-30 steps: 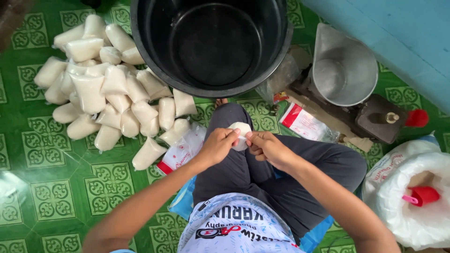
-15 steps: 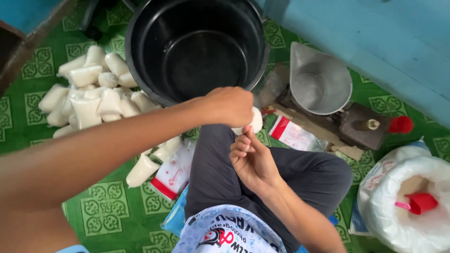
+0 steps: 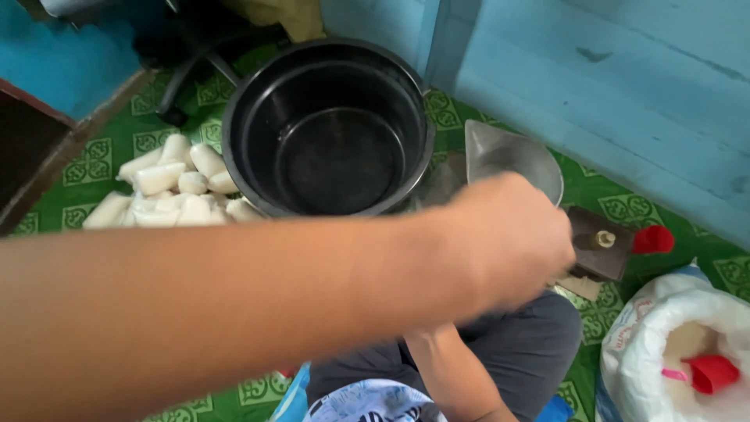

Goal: Tying and sealing plastic bags filled with a white food substance

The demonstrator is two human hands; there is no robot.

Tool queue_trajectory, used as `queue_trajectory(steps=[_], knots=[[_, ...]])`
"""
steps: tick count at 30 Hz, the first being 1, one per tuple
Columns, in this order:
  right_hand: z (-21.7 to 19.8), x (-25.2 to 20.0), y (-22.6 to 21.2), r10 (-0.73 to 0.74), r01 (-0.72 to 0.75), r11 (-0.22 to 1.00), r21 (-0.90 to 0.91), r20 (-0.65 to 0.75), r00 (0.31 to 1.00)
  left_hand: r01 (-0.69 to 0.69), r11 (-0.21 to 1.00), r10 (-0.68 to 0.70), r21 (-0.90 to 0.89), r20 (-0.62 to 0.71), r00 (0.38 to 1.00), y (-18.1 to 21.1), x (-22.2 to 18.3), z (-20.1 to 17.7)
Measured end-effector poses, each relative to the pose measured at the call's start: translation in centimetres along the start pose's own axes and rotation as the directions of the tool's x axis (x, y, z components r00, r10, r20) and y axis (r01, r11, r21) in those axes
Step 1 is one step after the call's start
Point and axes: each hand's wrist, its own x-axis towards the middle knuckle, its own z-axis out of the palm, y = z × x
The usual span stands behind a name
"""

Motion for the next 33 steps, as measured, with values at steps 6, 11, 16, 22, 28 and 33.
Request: queue_trajectory(steps=[6, 11, 16, 22, 28, 33], knots=[[3.2, 4.2, 0.1, -0.2, 0.435, 0.776, -0.457, 0.476, 0.857, 0.858, 0.456, -0.89, -0.236, -0.121, 0.439, 5.2, -3.6, 4.6], [6.8, 6.8, 0.2, -0.114, 0.789, 0.337, -0.513, 0.81, 0.575, 0.074, 0.985, -0.093, 0.154, 0.118, 0.989, 3.3, -7.3, -5.6], [9.7, 7.1, -0.8, 0.106, 0.944, -0.049, -0.327, 0.938, 0.33, -0.329, 0.939, 0.338, 0.099, -0.1, 0.936, 1.6, -11.3, -6.2], [14.4, 6.8, -2.9, 0.682, 0.948, -0.301, -0.106, 0.671, 0.291, -0.246, 0.943, 0.24, 0.223, 0.055, 0.969, -1.0, -14.3, -4.0], [16.7, 8.5, -1.1, 0.956, 0.962, -0.169, 0.213, 0.275, 0.107, -0.066, 0.988, 0.033, 0.14, 0.226, 0.973, -4.5, -14.7, -1.1], [17.0, 8.8, 0.8, 0.977, 0.892, -0.2, 0.405, 0.017, 0.212, 0.141, 0.989, -0.142, 0.04, 0.026, 0.99, -6.7, -13.7, 0.9]])
